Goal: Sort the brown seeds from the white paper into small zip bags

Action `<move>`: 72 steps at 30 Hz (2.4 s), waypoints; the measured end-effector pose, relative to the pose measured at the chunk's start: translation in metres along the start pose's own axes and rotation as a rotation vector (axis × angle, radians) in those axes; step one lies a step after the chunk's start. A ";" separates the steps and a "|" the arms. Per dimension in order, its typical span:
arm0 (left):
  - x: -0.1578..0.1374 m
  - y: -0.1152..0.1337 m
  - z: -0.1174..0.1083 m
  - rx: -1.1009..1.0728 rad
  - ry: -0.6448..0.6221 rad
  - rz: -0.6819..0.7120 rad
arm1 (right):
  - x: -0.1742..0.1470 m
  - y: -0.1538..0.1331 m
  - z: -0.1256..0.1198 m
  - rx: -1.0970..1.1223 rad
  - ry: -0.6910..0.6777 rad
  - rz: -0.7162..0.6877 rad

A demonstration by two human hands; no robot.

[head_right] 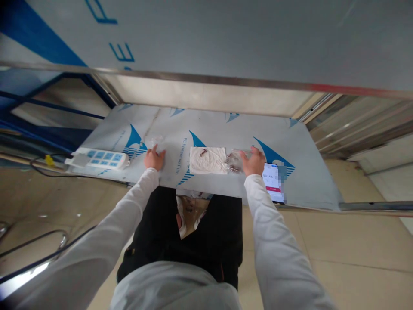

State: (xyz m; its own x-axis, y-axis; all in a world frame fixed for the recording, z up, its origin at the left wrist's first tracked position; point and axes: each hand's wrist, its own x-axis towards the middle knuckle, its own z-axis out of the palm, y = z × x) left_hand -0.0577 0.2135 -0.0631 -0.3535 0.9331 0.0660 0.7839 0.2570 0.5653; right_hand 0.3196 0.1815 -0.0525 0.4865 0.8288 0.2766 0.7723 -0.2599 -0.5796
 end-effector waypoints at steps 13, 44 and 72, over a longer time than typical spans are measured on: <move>-0.116 0.000 -0.013 0.038 0.228 0.557 | -0.138 -0.127 -0.015 0.729 -0.554 0.147; -0.171 0.072 -0.093 0.058 -0.211 0.411 | -0.173 -0.128 -0.053 0.146 -0.415 -0.333; -0.158 0.047 -0.061 -0.227 -0.260 0.636 | -0.121 -0.125 -0.046 0.502 -0.702 -0.397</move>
State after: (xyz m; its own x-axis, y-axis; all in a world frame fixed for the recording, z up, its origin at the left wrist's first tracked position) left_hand 0.0041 0.0626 0.0038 0.2903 0.9217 0.2573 0.6620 -0.3876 0.6415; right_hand 0.1827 0.0905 0.0218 -0.2565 0.9619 0.0948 0.4834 0.2127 -0.8492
